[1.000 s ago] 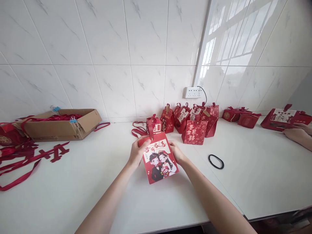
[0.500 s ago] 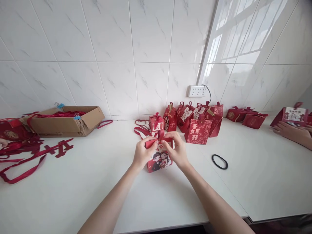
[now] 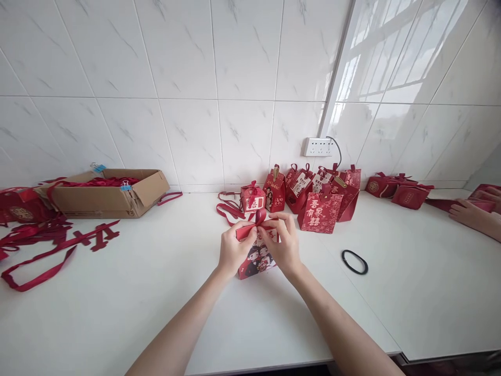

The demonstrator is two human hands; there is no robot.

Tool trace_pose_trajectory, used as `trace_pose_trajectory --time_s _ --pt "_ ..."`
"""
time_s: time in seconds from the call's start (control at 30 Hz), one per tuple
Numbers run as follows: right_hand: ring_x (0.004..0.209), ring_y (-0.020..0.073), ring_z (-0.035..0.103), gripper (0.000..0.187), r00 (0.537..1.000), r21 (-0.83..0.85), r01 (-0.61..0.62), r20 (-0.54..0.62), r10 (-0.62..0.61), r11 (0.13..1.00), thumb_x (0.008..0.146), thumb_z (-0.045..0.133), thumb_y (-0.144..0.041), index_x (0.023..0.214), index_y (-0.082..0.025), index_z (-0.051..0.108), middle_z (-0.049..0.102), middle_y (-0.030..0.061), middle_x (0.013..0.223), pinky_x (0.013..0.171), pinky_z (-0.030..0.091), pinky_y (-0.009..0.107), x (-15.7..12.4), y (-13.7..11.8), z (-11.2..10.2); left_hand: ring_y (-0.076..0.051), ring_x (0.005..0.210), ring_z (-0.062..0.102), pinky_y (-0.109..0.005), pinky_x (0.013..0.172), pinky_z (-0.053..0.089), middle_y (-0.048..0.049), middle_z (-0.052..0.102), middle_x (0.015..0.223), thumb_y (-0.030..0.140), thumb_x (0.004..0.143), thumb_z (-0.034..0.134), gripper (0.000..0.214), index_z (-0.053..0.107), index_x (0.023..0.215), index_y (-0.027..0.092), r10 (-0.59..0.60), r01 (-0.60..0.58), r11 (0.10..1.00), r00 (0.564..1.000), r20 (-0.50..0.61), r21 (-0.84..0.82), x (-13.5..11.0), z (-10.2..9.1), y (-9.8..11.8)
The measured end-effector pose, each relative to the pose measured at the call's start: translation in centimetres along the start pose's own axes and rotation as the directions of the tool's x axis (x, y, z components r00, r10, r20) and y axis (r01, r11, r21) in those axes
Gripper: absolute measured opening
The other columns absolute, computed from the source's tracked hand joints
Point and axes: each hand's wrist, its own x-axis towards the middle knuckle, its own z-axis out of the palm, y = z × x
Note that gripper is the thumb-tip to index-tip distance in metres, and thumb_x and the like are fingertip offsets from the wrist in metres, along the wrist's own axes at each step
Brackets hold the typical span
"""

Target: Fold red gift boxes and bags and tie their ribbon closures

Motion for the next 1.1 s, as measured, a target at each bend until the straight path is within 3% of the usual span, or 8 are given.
trace_pose_trajectory --time_s 0.8,1.1 --pt "0.088 0.0193 0.057 0.009 0.986 -0.132 0.164 0.06 -0.157 0.978 0.082 0.059 -0.016 0.089 -0.022 0.058 0.057 0.0066 0.096 0.078 0.043 0.037 0.39 0.18 -0.68 -0.017 0.074 0.064 -0.025 0.07 0.05 -0.0033 0.07 0.079 0.033 0.077 0.058 0.018 0.065 0.08 0.017 -0.019 0.02 0.999 0.999 0.042 -0.035 0.18 -0.2 0.08" --pt "0.092 0.0203 0.056 0.008 0.996 -0.159 0.077 0.045 -0.071 0.984 0.081 0.059 -0.017 0.087 -0.022 0.057 0.056 0.0071 0.099 0.08 0.042 0.037 0.07 -0.29 -0.36 -0.017 0.073 0.065 -0.027 0.07 0.051 -0.0033 0.07 0.079 0.033 0.075 0.059 0.019 0.067 0.082 0.018 -0.017 0.02 0.998 0.999 0.044 -0.057 0.25 -0.08 -0.01"
